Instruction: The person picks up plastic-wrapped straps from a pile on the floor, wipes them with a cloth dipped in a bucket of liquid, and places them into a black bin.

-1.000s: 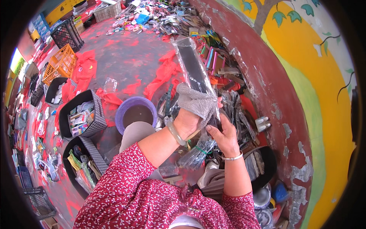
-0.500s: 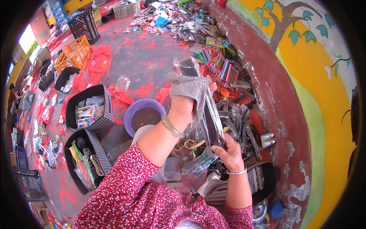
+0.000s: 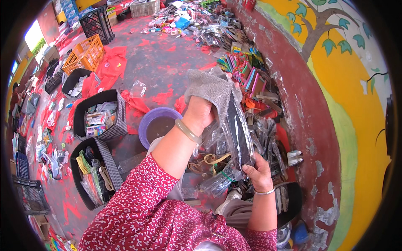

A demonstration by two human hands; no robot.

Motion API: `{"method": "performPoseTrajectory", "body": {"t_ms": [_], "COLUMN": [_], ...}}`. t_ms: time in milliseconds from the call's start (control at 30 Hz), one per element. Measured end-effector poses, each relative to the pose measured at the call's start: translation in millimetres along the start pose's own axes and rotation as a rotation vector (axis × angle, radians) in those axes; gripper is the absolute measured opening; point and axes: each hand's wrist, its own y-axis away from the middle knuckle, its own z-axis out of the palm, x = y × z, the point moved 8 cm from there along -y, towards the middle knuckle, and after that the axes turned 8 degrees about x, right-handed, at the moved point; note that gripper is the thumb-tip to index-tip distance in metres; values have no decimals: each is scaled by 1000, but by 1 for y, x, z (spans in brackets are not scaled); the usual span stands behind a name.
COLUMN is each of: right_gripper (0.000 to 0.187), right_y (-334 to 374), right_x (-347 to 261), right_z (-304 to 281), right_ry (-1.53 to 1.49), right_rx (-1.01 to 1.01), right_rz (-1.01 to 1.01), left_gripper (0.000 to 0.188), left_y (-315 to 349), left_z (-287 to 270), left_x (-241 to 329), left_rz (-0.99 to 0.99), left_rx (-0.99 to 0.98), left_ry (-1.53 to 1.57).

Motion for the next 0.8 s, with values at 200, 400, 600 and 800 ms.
{"method": "performPoseTrajectory", "body": {"t_ms": [200, 400, 600, 800], "right_gripper": [34, 36, 37, 40], "right_y": [-1, 1, 1, 1], "right_x": [3, 3, 4, -2], "right_z": [-5, 0, 1, -3], "right_ry": [95, 76, -84, -127], "right_rx": [-3, -10, -38, -53], "right_rz": [-25, 3, -18, -7], "left_gripper": [24, 16, 29, 39], "left_y": [1, 1, -7, -1], "left_z": [-5, -9, -38, -31], "left_x": [13, 13, 23, 13], "left_rz": [249, 260, 577, 181], "left_rx": [-8, -17, 79, 214], "left_ry": [-244, -279, -652, -232]}}
